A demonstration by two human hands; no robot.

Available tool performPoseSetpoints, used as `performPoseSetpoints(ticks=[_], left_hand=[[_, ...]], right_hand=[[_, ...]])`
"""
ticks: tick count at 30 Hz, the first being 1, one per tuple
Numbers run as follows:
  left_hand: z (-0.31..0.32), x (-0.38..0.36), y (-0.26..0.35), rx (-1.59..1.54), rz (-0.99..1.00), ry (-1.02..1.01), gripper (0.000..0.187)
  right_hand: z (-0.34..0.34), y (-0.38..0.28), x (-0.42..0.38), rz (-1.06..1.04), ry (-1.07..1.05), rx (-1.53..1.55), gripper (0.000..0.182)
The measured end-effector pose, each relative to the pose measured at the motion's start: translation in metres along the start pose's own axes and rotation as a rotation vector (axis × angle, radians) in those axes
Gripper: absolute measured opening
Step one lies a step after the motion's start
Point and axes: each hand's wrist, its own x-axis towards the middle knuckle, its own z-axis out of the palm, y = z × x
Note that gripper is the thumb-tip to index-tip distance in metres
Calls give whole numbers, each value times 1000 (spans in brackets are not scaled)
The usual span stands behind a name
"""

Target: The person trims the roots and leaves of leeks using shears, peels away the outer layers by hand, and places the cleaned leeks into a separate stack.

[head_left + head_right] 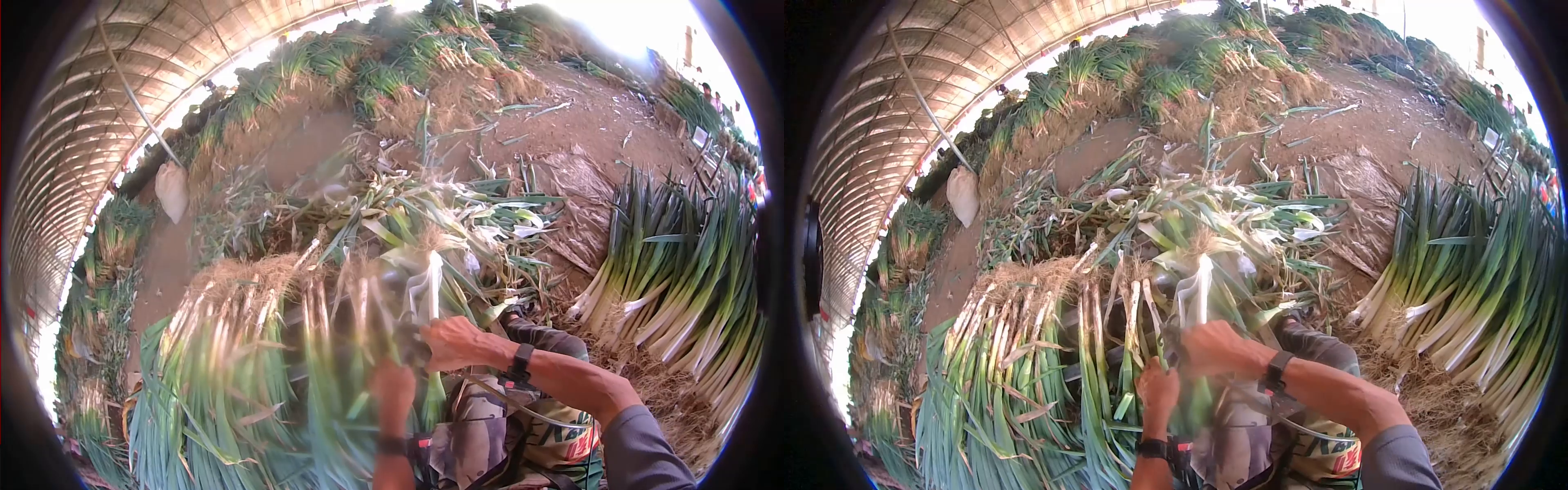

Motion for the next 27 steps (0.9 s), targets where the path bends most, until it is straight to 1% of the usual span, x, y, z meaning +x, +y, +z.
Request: performPoseSetpoints(ticks=[2, 3, 5, 9, 11, 12, 14, 16, 17, 18, 19, 20, 22, 23, 25, 27], left_hand=[[1, 2, 0, -9, -10, -6, 51], [1, 2, -1, -12, -16, -8, 52], [2, 4, -2, 5, -11, -11, 52], [-1, 6, 2, -7, -44, -18, 51], [12, 11, -8, 22, 28, 117, 46], [24, 15, -18, 35, 62, 183, 43], [83, 59, -76, -223, 114, 212, 42], [80, 66, -85, -523, 68, 176, 42], [43, 50, -62, -689, -4, 124, 42], [17, 38, -44, -855, -76, 71, 43], [15, 34, -40, -829, -89, 126, 44], [12, 31, -34, -865, -92, 125, 41], [11, 24, -25, -939, -103, 123, 33], [20, 27, -26, -803, -62, 154, 29], [43, 32, -25, -530, 11, 214, 23], [55, 19, -17, -506, 27, 138, 39]], right_hand=[[6, 4, 10, -33, 115, -1, 29], [6, 5, 15, -9, 72, -1, 36], [6, 6, 27, 39, -12, 1, 58], [9, 9, 45, 77, -4, 4, 58], [4, 9, 49, 111, -41, -3, 57], [0, 8, 45, 104, -10, 21, 57], [-14, -3, 22, 89, 46, 68, 55], [-32, -17, -7, 73, -25, 140, 57], [-38, -20, -20, 66, -61, 175, 57], [-38, -18, -33, 63, -84, 133, 60], [-32, -14, -47, 59, -107, 91, 62], [-30, -12, -60, 56, -130, 50, 65], [-47, -21, -86, 37, -90, 41, 68], [-52, -23, -95, 27, -72, 38, 70], [-40, -14, -103, 22, -36, 47, 70], [-36, -13, -106, 7, -10, 50, 70]])
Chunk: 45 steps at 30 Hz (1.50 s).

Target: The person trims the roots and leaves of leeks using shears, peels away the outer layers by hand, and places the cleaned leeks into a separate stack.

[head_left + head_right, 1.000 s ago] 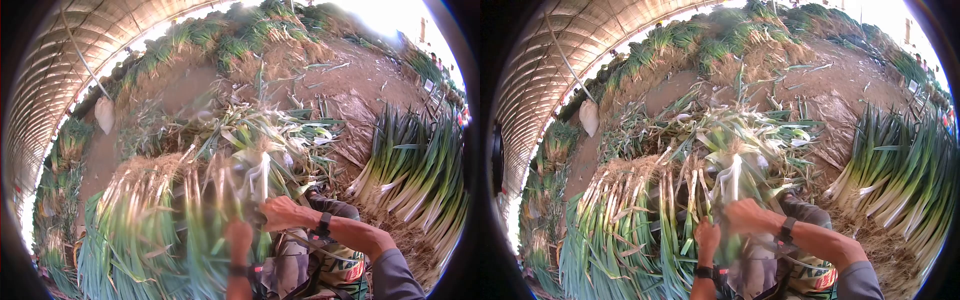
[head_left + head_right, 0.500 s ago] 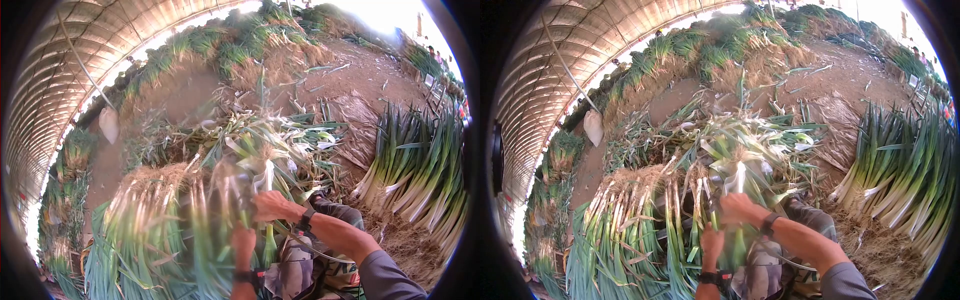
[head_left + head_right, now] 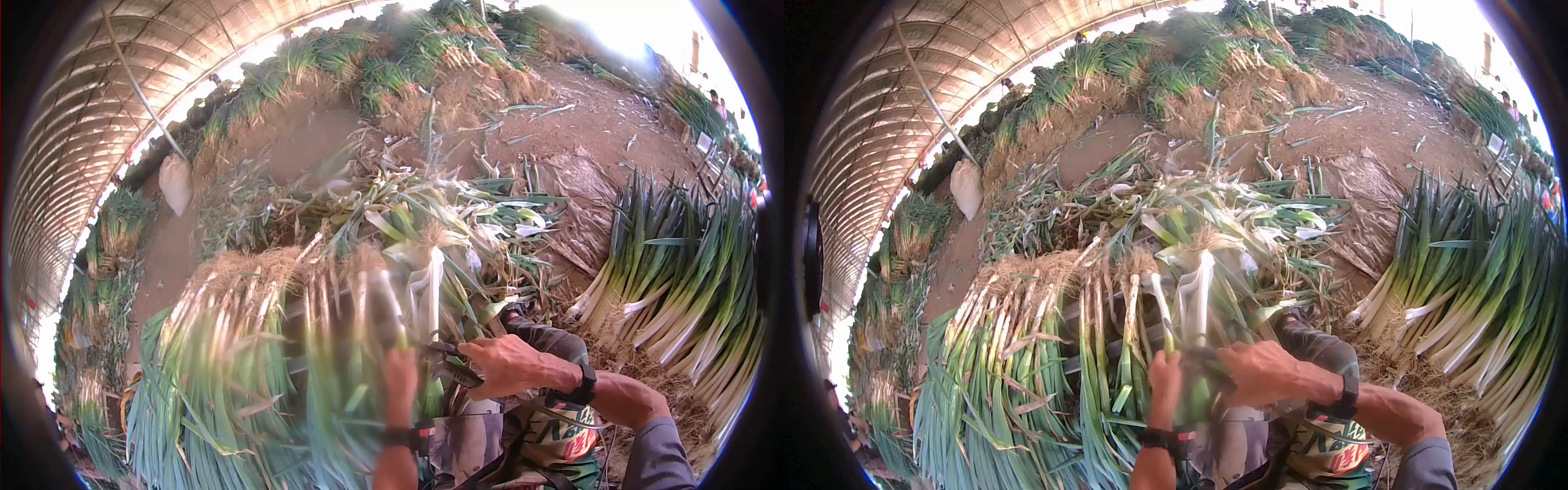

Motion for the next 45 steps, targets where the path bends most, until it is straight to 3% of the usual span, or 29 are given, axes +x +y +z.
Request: performPoseSetpoints(ticks=[1, 5, 8, 12, 16, 19, 23, 25, 29, 30, 33, 34, 37, 41, 45], left_hand=[[1, -6, 2, 12, -1, -38, 47], [-30, -20, 29, -225, -187, -106, 40], [-35, -20, -1, -717, -264, -93, 45], [-25, -10, -31, -692, -117, 52, 53], [-27, -9, -26, -941, -181, -9, 54], [-37, -19, -7, -838, -176, 10, 54], [-22, -18, -41, -214, -137, -153, 60], [-30, -31, -7, 4, -138, -205, 59], [-31, -41, -2, 141, 112, -194, 47], [-37, -43, -6, 163, 266, -133, 45], [-85, -47, 14, 154, 280, 108, 37], [-107, -47, 29, 190, 143, 100, 34], [-122, -33, -21, 297, 156, 273, 34], [-112, -30, -40, 422, 222, 192, 39], [-105, -35, -14, 418, 117, 241, 40]], right_hand=[[1, -2, -1, -11, 3, 0, 70], [4, -4, 0, -5, -35, -16, 71], [6, -8, -5, -4, -143, 27, 70], [4, -14, -19, -65, -198, 84, 67], [2, -18, -17, -27, -250, 19, 65], [8, -13, -13, -18, -192, -30, 63], [14, -10, -6, -11, -164, -52, 64], [14, -8, -1, 4, -141, -53, 63], [17, -15, 9, 10, 7, 17, 61], [16, -18, 11, -4, -8, 31, 60], [18, -26, 13, -33, -51, 70, 61], [20, -27, 14, -43, -64, 72, 62], [25, -35, 16, -102, -51, 89, 65], [43, -47, 23, -117, -220, 81, 67], [64, -50, 26, -144, -224, 45, 66]])
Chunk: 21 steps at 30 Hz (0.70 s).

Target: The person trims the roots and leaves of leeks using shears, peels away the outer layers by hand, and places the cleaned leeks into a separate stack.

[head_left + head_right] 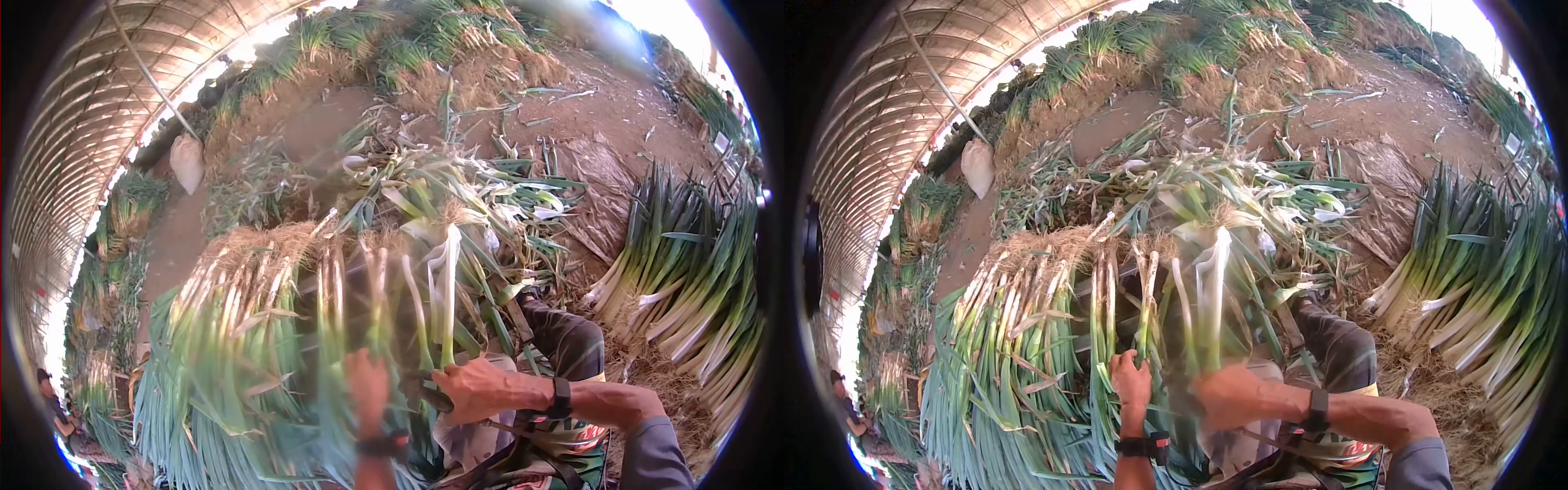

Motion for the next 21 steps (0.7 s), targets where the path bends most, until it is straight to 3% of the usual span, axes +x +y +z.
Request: performPoseSetpoints(ticks=[3, 8, 11, 14, 21], left_hand=[[9, 3, -4, 55, 15, -6, 41], [30, 12, -18, 86, 58, -71, 50], [48, 18, -31, -114, -17, -137, 56], [58, 25, -32, -305, 39, -75, 59], [70, 36, -38, -285, -19, -155, 58]], right_hand=[[4, 5, 14, 31, -40, -33, 62], [4, 17, 37, 64, 121, -18, 57], [-4, 23, 45, 77, 153, -19, 58], [-20, 23, 57, 131, 140, -6, 59], [-19, 51, 89, 192, 222, 13, 59]])
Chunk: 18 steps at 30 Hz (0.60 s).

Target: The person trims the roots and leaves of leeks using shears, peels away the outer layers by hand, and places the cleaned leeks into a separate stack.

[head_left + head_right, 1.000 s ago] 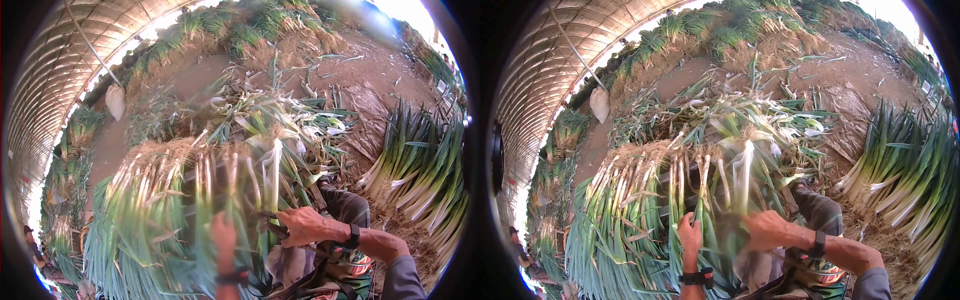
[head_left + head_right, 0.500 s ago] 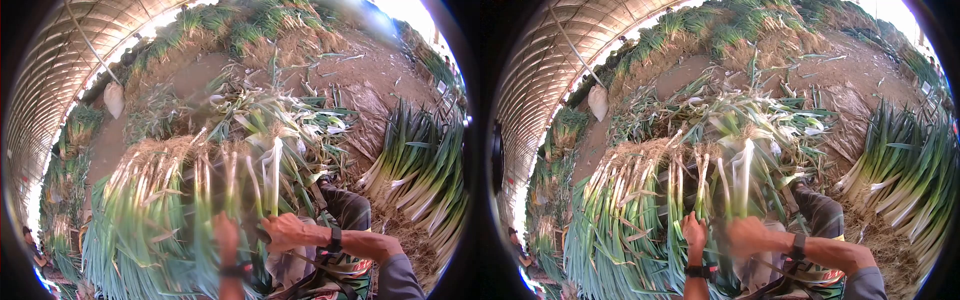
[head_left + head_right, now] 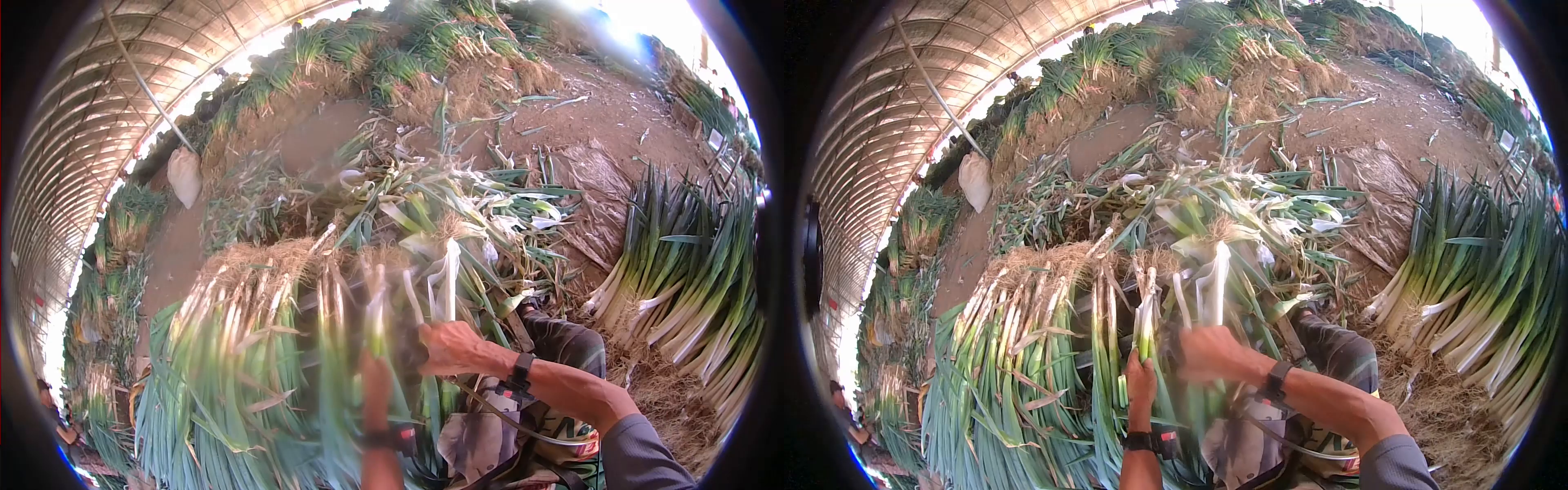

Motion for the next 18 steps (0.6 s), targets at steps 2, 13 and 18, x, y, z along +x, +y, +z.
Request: performPoseSetpoints(ticks=[2, 13, 18], left_hand=[[0, -3, 1, 34, 3, -18, 55], [-13, -4, 34, 69, -103, -15, 53], [-15, 0, 29, 85, -47, 68, 44]], right_hand=[[-6, 0, 7, 24, -16, -5, 60], [-13, -2, 21, 41, 22, -18, 57], [-20, 5, 31, 59, 17, -8, 66]])
